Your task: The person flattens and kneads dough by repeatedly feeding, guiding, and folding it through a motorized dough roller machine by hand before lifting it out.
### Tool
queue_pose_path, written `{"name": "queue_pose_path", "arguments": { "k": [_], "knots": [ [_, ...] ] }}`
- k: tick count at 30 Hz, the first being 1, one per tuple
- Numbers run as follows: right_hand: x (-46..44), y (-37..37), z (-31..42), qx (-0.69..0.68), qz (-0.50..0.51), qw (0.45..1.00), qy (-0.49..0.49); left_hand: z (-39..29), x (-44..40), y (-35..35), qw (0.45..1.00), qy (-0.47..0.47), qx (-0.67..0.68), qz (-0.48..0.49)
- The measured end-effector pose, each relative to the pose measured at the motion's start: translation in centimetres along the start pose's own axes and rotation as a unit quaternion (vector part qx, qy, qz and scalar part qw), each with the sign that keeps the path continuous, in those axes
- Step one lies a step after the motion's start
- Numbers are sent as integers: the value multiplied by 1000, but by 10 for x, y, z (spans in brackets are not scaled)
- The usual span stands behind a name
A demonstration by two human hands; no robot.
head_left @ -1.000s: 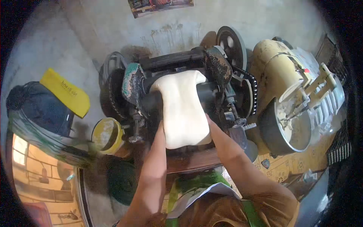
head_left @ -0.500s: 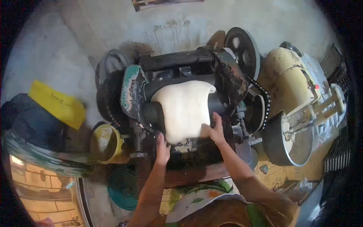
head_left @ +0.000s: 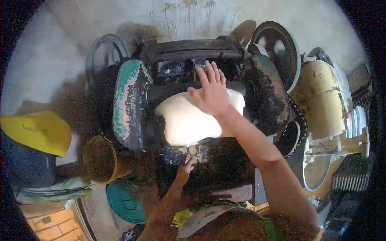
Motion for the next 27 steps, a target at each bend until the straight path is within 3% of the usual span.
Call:
{"name": "queue_pose_path", "arguments": {
  "k": [1,2,3,4,8,11,12,15,16,17,19,24,27],
  "knots": [
    [-8,-5,-8,-13,-1,1000,-1,-7,-16,8,978,114,176,-9],
    [-15,-9,-16,-25,-2,1000,-2,-15,-33,13,912,223,344,-18],
    [-20,-13,-23,-24,1,1000,-3,-22,-44,16,806,323,496,-26],
    [-24,-16,-30,-30,9,1000,0,-28,-54,20,804,325,497,-25],
    [-31,-26,-49,-41,35,998,24,-31,-76,25,795,288,530,-55],
    [-33,-31,-58,-40,56,996,58,-1,-90,-5,666,234,709,-8],
    [-34,-33,-60,-40,77,994,66,7,-93,-12,664,235,710,-7],
    [-40,-41,-66,-41,119,988,84,18,-115,-18,803,76,589,44],
    [-43,-45,-70,-43,135,987,72,-4,-123,1,802,77,591,42],
    [-46,-51,-73,-45,152,985,61,-30,-130,19,698,67,713,10],
    [-55,-63,-78,-50,172,983,50,-83,-144,64,438,40,896,-55],
    [-89,-105,-111,-82,281,953,-78,-79,-156,66,440,55,890,-105],
    [-101,-137,-126,-101,357,919,-134,-74,-162,63,411,18,904,-120]
  ]
}}
Point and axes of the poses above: each hand's wrist, its own x-axis away from the middle knuckle, its own y-axis out of the back of the hand, z = x × y, the point moved 3 cm from there along -x, towards the middle knuckle, and after that the axes turned 9 degrees about -x, right-handed, at the moved point
